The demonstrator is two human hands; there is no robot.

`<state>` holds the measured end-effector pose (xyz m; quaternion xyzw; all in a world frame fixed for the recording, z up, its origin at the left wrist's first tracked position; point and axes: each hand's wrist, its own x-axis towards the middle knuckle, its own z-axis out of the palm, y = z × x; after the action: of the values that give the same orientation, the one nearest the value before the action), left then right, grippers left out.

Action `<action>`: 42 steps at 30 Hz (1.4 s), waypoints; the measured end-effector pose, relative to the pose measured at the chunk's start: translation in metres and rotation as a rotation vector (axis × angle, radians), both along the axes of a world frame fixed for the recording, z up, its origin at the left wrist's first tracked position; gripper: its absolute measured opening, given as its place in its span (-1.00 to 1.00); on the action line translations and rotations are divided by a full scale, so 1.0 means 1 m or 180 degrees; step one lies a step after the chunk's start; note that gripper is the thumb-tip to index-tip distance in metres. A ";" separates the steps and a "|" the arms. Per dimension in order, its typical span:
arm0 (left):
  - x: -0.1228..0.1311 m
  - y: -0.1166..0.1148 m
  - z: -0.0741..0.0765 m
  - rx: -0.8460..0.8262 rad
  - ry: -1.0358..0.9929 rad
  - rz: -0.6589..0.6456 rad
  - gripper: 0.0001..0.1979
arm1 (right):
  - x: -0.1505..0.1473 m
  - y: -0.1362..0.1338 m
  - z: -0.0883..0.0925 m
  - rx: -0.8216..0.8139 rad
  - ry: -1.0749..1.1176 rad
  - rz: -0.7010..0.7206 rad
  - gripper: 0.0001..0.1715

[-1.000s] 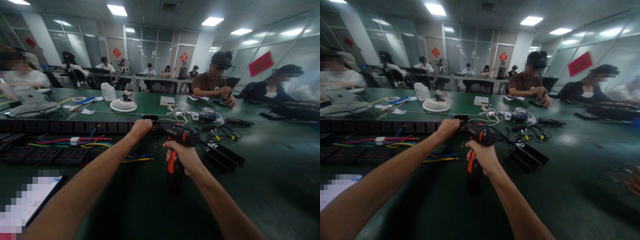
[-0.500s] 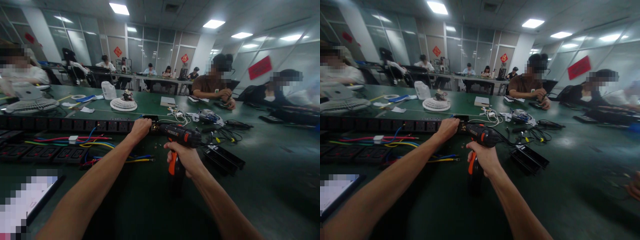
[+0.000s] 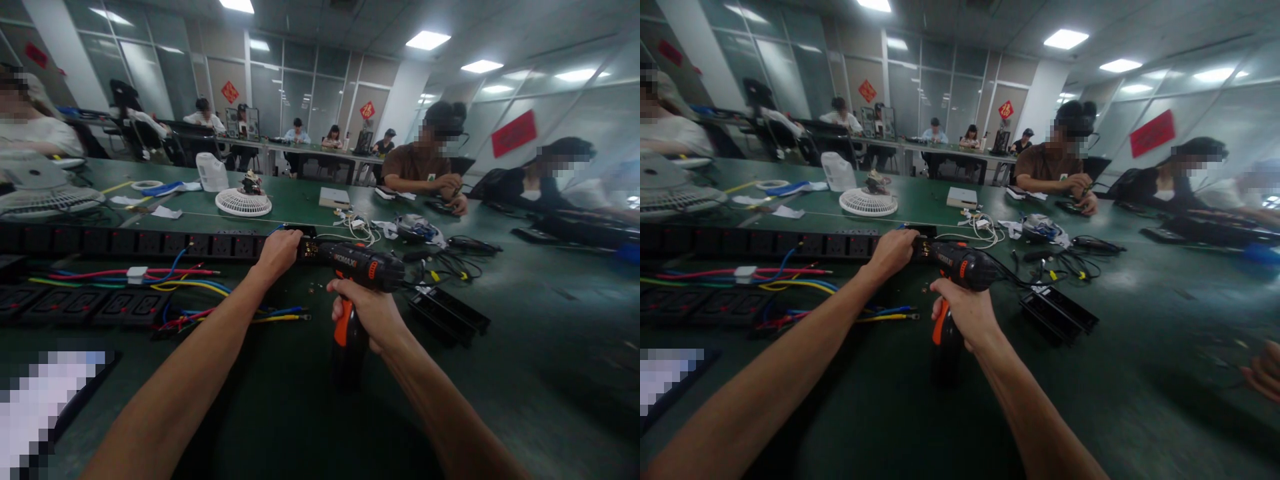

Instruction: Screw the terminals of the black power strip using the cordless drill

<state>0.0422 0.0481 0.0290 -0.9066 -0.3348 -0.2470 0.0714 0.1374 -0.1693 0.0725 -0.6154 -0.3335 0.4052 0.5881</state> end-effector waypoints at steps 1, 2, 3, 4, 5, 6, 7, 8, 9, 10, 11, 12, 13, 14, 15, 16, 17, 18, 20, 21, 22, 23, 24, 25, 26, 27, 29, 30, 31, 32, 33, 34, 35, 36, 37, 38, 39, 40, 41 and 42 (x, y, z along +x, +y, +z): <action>-0.001 0.001 -0.001 -0.0020 -0.0048 -0.0038 -0.66 | 0.000 0.001 0.000 0.0018 0.0030 0.0020 -0.76; -0.002 0.002 -0.002 -0.0031 -0.0090 -0.0071 -0.64 | 0.000 0.001 0.000 0.0036 0.0048 0.0029 -0.76; -0.002 0.002 -0.004 -0.0032 -0.0126 -0.0098 -0.62 | 0.000 0.002 0.001 0.0048 0.0055 0.0028 -0.75; -0.003 0.002 -0.005 -0.0025 -0.0153 -0.0120 -0.60 | 0.000 0.002 0.001 0.0047 0.0053 0.0020 -0.75; -0.003 0.002 -0.006 -0.0012 -0.0180 -0.0133 -0.59 | -0.001 0.002 0.002 0.0031 0.0045 0.0002 -0.74; -0.003 0.001 -0.007 -0.0002 -0.0203 -0.0145 -0.59 | -0.002 0.002 0.002 0.0002 0.0036 -0.0020 -0.74; -0.003 0.001 -0.008 0.0001 -0.0225 -0.0151 -0.59 | -0.003 0.002 0.003 -0.0025 0.0021 -0.0041 -0.73; -0.002 0.000 -0.008 0.0001 -0.0246 -0.0155 -0.59 | -0.004 0.001 0.004 -0.0046 -0.0008 -0.0057 -0.73; -0.002 -0.001 -0.008 -0.0002 -0.0265 -0.0156 -0.60 | -0.005 0.001 0.005 -0.0059 -0.0051 -0.0065 -0.72; -0.002 -0.002 -0.008 -0.0003 -0.0282 -0.0152 -0.60 | -0.007 0.000 0.006 -0.0068 -0.0104 -0.0069 -0.72; -0.001 -0.002 -0.008 -0.0002 -0.0297 -0.0143 -0.61 | -0.008 -0.001 0.006 -0.0075 -0.0160 -0.0065 -0.72; -0.001 -0.003 -0.009 0.0002 -0.0307 -0.0135 -0.61 | -0.008 -0.001 0.007 -0.0086 -0.0209 -0.0049 -0.72; 0.000 -0.003 -0.009 0.0012 -0.0318 -0.0128 -0.62 | -0.009 -0.001 0.007 -0.0111 -0.0249 -0.0025 -0.72; 0.000 -0.003 -0.010 0.0028 -0.0325 -0.0126 -0.62 | -0.009 -0.001 0.007 -0.0144 -0.0275 0.0002 -0.73; 0.000 -0.003 -0.010 0.0047 -0.0334 -0.0128 -0.63 | -0.009 -0.002 0.007 -0.0176 -0.0288 0.0027 -0.73; 0.000 -0.003 -0.011 0.0067 -0.0344 -0.0132 -0.63 | -0.008 -0.002 0.007 -0.0205 -0.0290 0.0049 -0.73; 0.000 -0.002 -0.012 0.0083 -0.0357 -0.0129 -0.63 | -0.008 -0.002 0.007 -0.0228 -0.0279 0.0063 -0.73; 0.001 -0.002 -0.013 0.0093 -0.0369 -0.0124 -0.63 | -0.007 -0.002 0.006 -0.0242 -0.0263 0.0058 -0.73; 0.001 -0.001 -0.014 0.0088 -0.0392 -0.0104 -0.63 | -0.006 -0.004 0.005 -0.0238 -0.0230 0.0026 -0.72; 0.002 -0.001 -0.014 0.0082 -0.0400 -0.0098 -0.63 | -0.005 -0.004 0.005 -0.0222 -0.0224 0.0011 -0.72; 0.002 0.000 -0.014 0.0079 -0.0404 -0.0098 -0.63 | -0.005 -0.005 0.004 -0.0200 -0.0228 0.0002 -0.73; 0.002 0.000 -0.014 0.0080 -0.0402 -0.0108 -0.63 | -0.005 -0.005 0.004 -0.0181 -0.0236 -0.0001 -0.73; 0.003 0.000 -0.014 0.0081 -0.0395 -0.0118 -0.63 | -0.005 -0.006 0.004 -0.0163 -0.0246 -0.0010 -0.73; 0.003 0.001 -0.014 0.0080 -0.0387 -0.0126 -0.63 | -0.005 -0.006 0.005 -0.0152 -0.0256 -0.0028 -0.74; 0.003 0.001 -0.013 0.0074 -0.0381 -0.0135 -0.62 | -0.005 -0.006 0.005 -0.0146 -0.0262 -0.0053 -0.74; 0.003 0.001 -0.013 0.0062 -0.0381 -0.0142 -0.61 | -0.006 -0.005 0.005 -0.0146 -0.0266 -0.0076 -0.75; 0.002 0.002 -0.012 0.0029 -0.0398 -0.0151 -0.58 | -0.006 -0.005 0.006 -0.0154 -0.0256 -0.0106 -0.76; 0.002 0.001 -0.011 0.0007 -0.0414 -0.0151 -0.56 | -0.006 -0.004 0.006 -0.0160 -0.0238 -0.0103 -0.77; 0.001 0.001 -0.011 -0.0017 -0.0434 -0.0148 -0.54 | -0.005 -0.004 0.006 -0.0165 -0.0210 -0.0095 -0.77; 0.000 0.000 -0.010 -0.0040 -0.0457 -0.0143 -0.54 | -0.005 -0.003 0.005 -0.0164 -0.0179 -0.0088 -0.77; -0.001 0.000 -0.009 -0.0057 -0.0480 -0.0141 -0.55 | -0.005 -0.003 0.005 -0.0160 -0.0149 -0.0081 -0.76; -0.002 -0.001 -0.008 -0.0066 -0.0502 -0.0145 -0.58 | -0.004 -0.003 0.004 -0.0155 -0.0124 -0.0071 -0.76; -0.003 -0.002 -0.008 -0.0058 -0.0513 -0.0153 -0.62 | -0.004 -0.003 0.004 -0.0141 -0.0109 -0.0065 -0.76; -0.004 -0.003 -0.008 -0.0035 -0.0513 -0.0158 -0.67 | -0.003 -0.003 0.004 -0.0126 -0.0102 -0.0062 -0.76; -0.005 -0.003 -0.008 -0.0003 -0.0498 -0.0156 -0.72 | -0.003 -0.003 0.003 -0.0109 -0.0102 -0.0059 -0.77; -0.006 -0.004 -0.008 0.0025 -0.0476 -0.0142 -0.76 | -0.003 -0.003 0.003 -0.0090 -0.0106 -0.0057 -0.77; -0.006 -0.004 -0.008 0.0047 -0.0454 -0.0119 -0.78 | -0.003 -0.003 0.003 -0.0066 -0.0117 -0.0056 -0.77; -0.007 -0.005 -0.008 0.0060 -0.0440 -0.0094 -0.79 | -0.004 -0.003 0.004 -0.0040 -0.0140 -0.0062 -0.78; -0.007 -0.005 -0.008 0.0063 -0.0436 -0.0073 -0.79 | -0.004 -0.003 0.004 -0.0022 -0.0176 -0.0064 -0.78; -0.008 -0.006 -0.009 0.0054 -0.0436 -0.0059 -0.79 | -0.005 -0.003 0.004 -0.0017 -0.0219 -0.0061 -0.78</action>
<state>0.0345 0.0422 0.0205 -0.8899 -0.3284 -0.3119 0.0537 0.1324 -0.1721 0.0769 -0.6337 -0.3465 0.3790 0.5785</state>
